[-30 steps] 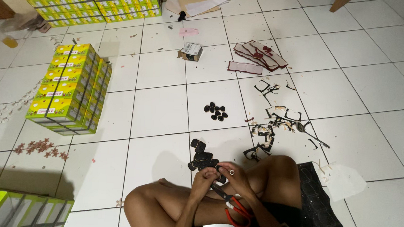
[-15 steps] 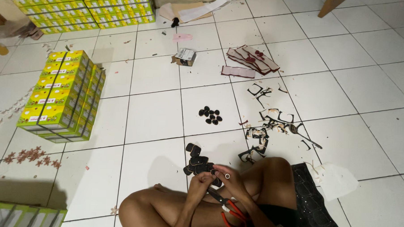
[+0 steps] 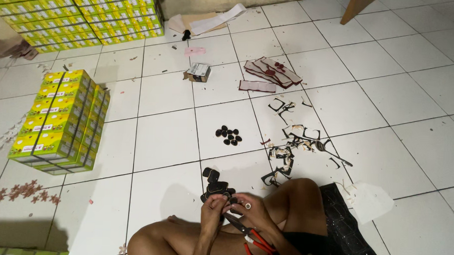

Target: The person sits on the floor assembling small black fabric-covered pieces, holding each piece in the hands and smoothing or trimming its edges, occasionally using a small sanding strip and keeping scissors on the lap. Finished pieces are set on the floor beside the pile of boxes.

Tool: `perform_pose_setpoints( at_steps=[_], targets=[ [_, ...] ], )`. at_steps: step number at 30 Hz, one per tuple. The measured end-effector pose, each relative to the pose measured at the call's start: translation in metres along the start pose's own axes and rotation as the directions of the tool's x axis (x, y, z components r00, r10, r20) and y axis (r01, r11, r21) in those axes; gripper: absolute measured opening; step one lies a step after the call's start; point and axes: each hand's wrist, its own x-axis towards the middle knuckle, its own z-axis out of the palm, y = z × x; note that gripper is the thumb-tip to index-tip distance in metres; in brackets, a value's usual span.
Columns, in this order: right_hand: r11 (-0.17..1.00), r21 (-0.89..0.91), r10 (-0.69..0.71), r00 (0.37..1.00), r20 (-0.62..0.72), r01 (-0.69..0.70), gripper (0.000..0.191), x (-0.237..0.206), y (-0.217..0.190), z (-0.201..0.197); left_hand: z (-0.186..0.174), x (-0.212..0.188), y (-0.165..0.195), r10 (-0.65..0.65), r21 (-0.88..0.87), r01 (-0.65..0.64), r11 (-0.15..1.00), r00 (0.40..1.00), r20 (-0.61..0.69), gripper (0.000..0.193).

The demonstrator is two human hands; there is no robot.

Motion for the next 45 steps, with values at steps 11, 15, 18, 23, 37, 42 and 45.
perform_pose_setpoints(
  at_steps=[11, 15, 18, 23, 37, 42, 45],
  targets=[
    [1.0, 0.025, 0.018, 1.0, -0.015, -0.018, 0.035, -0.003, 0.005, -0.005, -0.001, -0.004, -0.001, -0.077, 0.187, 0.08, 0.979, 0.997, -0.023, 0.025],
    [0.998, -0.054, -0.023, 0.997, -0.07, 0.019, 0.031, -0.002, 0.003, -0.004, -0.001, -0.005, 0.0, -0.066, 0.151, 0.067, 0.986, 0.998, -0.015, 0.028],
    [0.996, -0.078, -0.038, 0.996, -0.078, 0.031, 0.032, -0.002, 0.001, -0.005, 0.0, -0.007, 0.002, -0.1, 0.209, 0.092, 0.974, 0.995, 0.028, 0.029],
    [0.996, -0.091, 0.013, 1.0, -0.021, -0.014, 0.039, -0.004, -0.005, -0.007, 0.003, -0.007, 0.001, -0.046, 0.299, 0.032, 0.954, 0.998, 0.039, 0.029],
    [0.973, 0.212, 0.098, 0.994, -0.044, -0.087, 0.031, 0.009, 0.002, -0.007, 0.01, 0.001, -0.006, 0.133, 0.305, -0.176, 0.936, 0.979, 0.157, 0.022],
    [0.983, 0.127, 0.139, 0.989, -0.049, -0.132, 0.032, 0.019, -0.002, -0.015, 0.017, 0.013, -0.01, 0.089, 0.387, -0.111, 0.915, 0.993, 0.074, 0.026],
    [0.986, 0.058, 0.161, 0.986, -0.048, -0.158, 0.03, 0.026, 0.001, -0.024, 0.021, 0.021, -0.011, 0.081, 0.43, -0.124, 0.894, 0.99, 0.117, 0.025]
  ],
)
